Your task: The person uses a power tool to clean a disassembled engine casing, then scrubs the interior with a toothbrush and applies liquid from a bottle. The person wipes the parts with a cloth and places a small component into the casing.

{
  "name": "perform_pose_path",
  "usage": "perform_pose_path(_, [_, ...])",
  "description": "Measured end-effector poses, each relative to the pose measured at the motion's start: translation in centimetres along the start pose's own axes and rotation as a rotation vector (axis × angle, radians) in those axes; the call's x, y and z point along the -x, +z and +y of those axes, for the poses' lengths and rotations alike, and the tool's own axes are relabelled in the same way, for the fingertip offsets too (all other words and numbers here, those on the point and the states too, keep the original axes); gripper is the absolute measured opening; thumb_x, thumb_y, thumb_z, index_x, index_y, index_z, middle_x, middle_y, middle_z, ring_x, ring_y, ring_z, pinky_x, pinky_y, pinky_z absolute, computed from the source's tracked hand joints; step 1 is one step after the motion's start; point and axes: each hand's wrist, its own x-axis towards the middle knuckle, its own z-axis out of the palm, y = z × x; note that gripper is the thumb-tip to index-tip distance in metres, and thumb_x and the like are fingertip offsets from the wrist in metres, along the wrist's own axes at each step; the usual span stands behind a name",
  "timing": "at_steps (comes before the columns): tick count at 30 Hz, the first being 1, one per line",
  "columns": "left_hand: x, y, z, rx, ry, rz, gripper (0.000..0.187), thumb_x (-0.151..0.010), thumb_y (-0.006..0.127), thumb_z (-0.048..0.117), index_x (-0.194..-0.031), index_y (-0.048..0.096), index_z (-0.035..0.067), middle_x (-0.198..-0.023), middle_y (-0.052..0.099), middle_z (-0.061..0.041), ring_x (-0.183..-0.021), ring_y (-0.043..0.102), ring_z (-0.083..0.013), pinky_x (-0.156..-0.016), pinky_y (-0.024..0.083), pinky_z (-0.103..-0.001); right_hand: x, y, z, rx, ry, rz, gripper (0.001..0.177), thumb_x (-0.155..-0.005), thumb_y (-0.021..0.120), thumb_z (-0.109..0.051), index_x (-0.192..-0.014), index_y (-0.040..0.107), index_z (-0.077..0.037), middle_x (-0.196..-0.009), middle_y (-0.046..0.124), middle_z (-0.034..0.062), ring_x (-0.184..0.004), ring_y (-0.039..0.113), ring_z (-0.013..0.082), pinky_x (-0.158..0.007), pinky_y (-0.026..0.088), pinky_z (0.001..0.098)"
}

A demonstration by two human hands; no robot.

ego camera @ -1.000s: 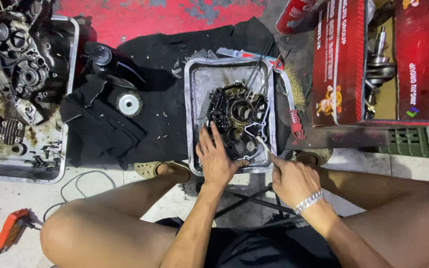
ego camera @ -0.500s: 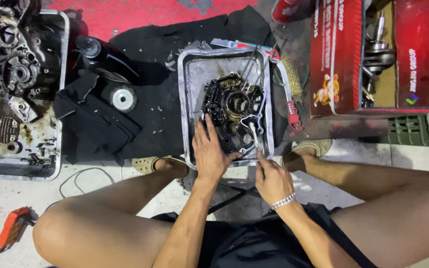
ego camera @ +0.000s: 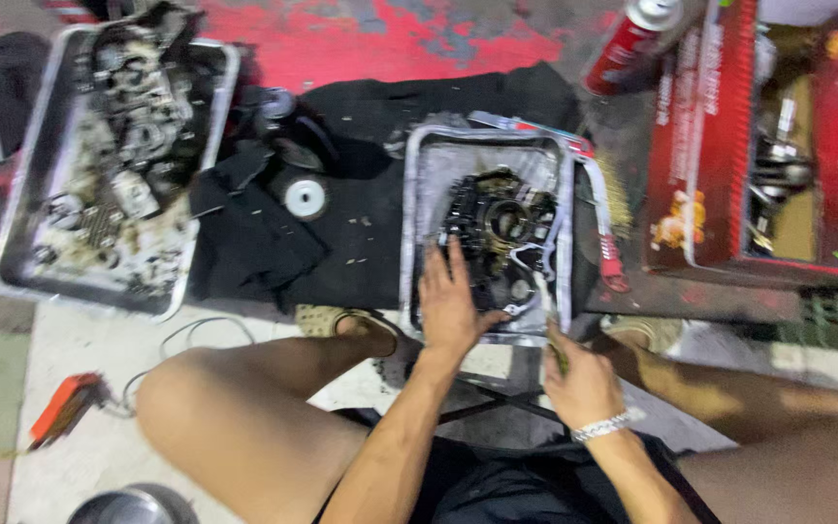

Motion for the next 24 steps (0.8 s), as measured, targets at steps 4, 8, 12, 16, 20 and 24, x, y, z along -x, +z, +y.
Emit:
perform_pose_path(4, [0.3,0.4,-0.3,-0.039,-0.002,0.007,0.151,-0.048,0.099,0.049,-0.159,0.009,-0.002,-0.159,0.021,-0.038,-0.150,0.023,-0.0480,-0.117,0.027,-0.054,-0.7,0.5,0.5,0.087,0.090,-0.078,0.048,-0.091,0.064,-0.027,-0.138,0.066,-0.026,-0.091,0.071,0.0290,-0.092,0.070,0.0459,-0.084,0.055,0.0514])
perform_pose_path(8, [0.7,0.5,-0.5,-0.050,-0.003,0.035,0.153,-0.047,0.096,0.056,-0.160,0.011,-0.002,-0.162,0.021,-0.038,-0.151,0.024,-0.0492,-0.118,0.027,-0.055,-0.1,2.1,3.5,0.029,0.030,-0.045,0.052,-0.089,0.065,-0.030,-0.141,0.064,-0.025,-0.094,0.070,0.0298,-0.094,0.070,0.0452,-0.082,0.057,0.0503])
perform_pose_path(12, [0.7,0.7,-0.6,-0.094,-0.015,-0.005,0.153,-0.050,0.095,0.059,-0.163,0.011,-0.002,-0.162,0.019,-0.038,-0.151,0.022,-0.0493,-0.121,0.023,-0.056,-1.5,4.0,7.6,-0.032,-0.164,0.058,0.051,-0.088,0.065,-0.028,-0.139,0.063,-0.019,-0.096,0.071,0.0281,-0.094,0.071,0.0414,-0.081,0.056,0.0481])
perform_pose_path(16, [0.9,0.8,-1.0,-0.039,-0.010,-0.053,0.152,-0.050,0.095,0.057,-0.162,0.011,0.000,-0.162,0.018,-0.038,-0.153,0.019,-0.0504,-0.121,0.021,-0.057,-5.3,6.3,8.8,0.048,-0.066,0.047,0.049,-0.091,0.064,-0.027,-0.137,0.062,-0.014,-0.097,0.072,0.0268,-0.091,0.071,0.0381,-0.079,0.055,0.0458])
perform_pose_path(20, [-0.1,0.7,-1.6,0.017,-0.014,-0.032,0.144,-0.053,0.096,0.053,-0.162,0.017,-0.001,-0.160,0.020,-0.039,-0.151,0.019,-0.0522,-0.119,0.021,-0.059,-10.1,7.7,7.5,0.105,0.100,-0.038,0.046,-0.093,0.064,-0.025,-0.136,0.062,-0.008,-0.097,0.073,0.0255,-0.089,0.071,0.0348,-0.077,0.055,0.0435])
perform_pose_path(24, [-1.3,-0.6,-1.6,-0.074,-0.156,-0.041,0.109,-0.059,0.093,0.048,-0.145,0.048,-0.003,-0.151,0.044,-0.034,-0.143,0.040,-0.0495,-0.115,0.033,-0.058,-12.3,8.8,6.0,0.103,0.164,-0.113,0.044,-0.095,0.064,-0.024,-0.134,0.062,-0.003,-0.098,0.074,0.0242,-0.086,0.071,0.0315,-0.075,0.054,0.0413])
